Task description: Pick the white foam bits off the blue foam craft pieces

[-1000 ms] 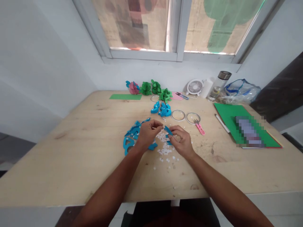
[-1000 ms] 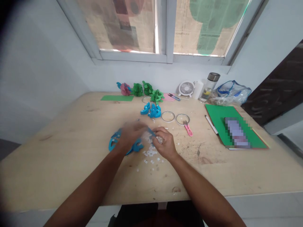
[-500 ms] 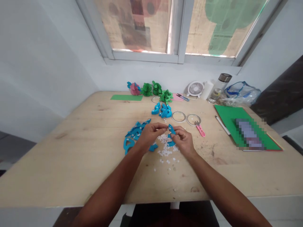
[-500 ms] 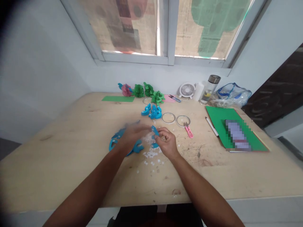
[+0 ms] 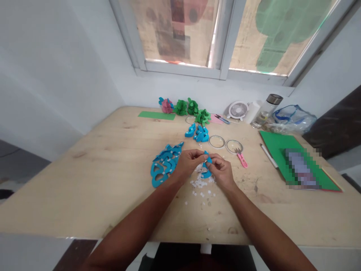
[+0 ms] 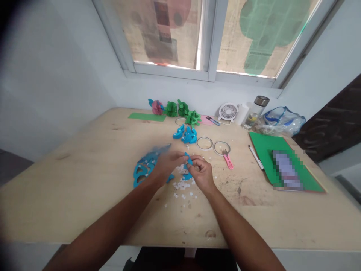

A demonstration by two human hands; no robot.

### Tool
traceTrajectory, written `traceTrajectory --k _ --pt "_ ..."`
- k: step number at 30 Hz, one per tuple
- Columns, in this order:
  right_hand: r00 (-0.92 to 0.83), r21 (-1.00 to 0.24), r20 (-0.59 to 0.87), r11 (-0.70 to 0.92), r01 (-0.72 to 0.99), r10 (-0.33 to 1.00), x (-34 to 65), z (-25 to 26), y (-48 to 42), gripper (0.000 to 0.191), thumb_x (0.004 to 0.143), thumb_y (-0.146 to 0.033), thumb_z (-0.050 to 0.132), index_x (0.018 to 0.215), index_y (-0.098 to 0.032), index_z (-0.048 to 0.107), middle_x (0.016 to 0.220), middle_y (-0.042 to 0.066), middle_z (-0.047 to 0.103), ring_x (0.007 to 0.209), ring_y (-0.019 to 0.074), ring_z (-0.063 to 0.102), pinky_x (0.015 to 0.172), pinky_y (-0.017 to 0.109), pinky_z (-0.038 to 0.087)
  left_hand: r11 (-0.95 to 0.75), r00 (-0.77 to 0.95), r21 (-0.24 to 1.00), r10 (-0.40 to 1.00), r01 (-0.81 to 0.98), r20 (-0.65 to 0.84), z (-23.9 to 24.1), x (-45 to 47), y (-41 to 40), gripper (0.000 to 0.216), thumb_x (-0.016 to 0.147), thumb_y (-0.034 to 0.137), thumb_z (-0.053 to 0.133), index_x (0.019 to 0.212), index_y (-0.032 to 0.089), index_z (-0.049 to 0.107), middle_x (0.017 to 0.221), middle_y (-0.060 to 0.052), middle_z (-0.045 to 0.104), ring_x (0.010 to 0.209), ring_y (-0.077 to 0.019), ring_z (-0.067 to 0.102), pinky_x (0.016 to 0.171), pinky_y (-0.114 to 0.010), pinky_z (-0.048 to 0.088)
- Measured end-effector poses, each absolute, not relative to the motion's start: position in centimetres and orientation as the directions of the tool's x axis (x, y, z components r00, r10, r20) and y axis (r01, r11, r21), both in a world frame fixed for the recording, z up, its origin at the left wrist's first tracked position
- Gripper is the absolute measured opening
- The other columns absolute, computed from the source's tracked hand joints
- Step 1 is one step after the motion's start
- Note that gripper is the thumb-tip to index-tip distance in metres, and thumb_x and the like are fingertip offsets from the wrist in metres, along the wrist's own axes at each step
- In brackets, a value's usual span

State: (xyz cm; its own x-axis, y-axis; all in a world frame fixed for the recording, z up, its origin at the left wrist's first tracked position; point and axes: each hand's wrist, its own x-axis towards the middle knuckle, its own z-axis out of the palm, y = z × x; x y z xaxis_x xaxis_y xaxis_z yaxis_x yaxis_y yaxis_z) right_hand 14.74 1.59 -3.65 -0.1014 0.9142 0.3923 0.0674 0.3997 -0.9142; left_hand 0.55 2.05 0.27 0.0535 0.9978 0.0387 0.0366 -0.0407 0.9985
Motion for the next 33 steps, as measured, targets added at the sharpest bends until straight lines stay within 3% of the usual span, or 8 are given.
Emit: traceTrajectory --k 15,23,28,33 --pt "-0.151 -0.916 0.387 0.399 0.053 0.909 14.8 -3.8 1.7 0.019 0.076 -0.032 0.064 0.062 -0.02 0.063 0.08 0.006 0.065 0.079 0.0196 0.061 0.074 0.034 0.047 -0.035 0.105 0.997 0.994 -0.068 0.042 -0.5 0.3 2.5 0.021 0.065 0.034 0.065 0.06 0.015 0.061 0.055 0.002 0.057 0.053 -0.0092 0.048 0.053 -0.022 0.04" --pt "-0.155 -0.926 0.362 0.374 0.049 0.919 14.7 -4.0 1.7 0.022 0.074 -0.035 0.065 0.058 -0.019 0.062 0.079 0.006 0.064 0.076 0.0187 0.059 0.073 0.034 0.047 -0.075 0.006 0.997 0.997 0.007 0.075 -0.1 0.4 2.4 0.018 0.066 0.031 0.062 0.056 0.016 0.059 0.052 0.003 0.055 0.053 -0.0095 0.048 0.056 -0.023 0.041" --pt "-0.116 -0.95 0.313 0.312 -0.027 0.943 14.8 -4.3 1.9 0.022 0.072 -0.036 0.067 0.059 -0.019 0.062 0.082 0.007 0.065 0.078 0.0191 0.06 0.072 0.033 0.047 -0.034 0.016 0.999 0.999 -0.004 0.034 -0.2 0.5 2.5 0.021 0.069 0.037 0.061 0.071 0.016 0.065 0.056 0.002 0.059 0.051 -0.0093 0.049 0.052 -0.022 0.041" --pt "-0.027 -0.964 0.242 0.237 -0.118 0.97 15.0 -5.2 2.5 0.02 0.069 -0.034 0.069 0.058 -0.018 0.063 0.086 0.006 0.065 0.078 0.0188 0.061 0.07 0.031 0.048 -0.02 0.05 0.999 0.999 0.033 0.018 -0.8 0.5 2.7 0.025 0.063 0.039 0.067 0.057 0.016 0.059 0.049 0.003 0.055 0.046 -0.0077 0.045 0.047 -0.021 0.037"
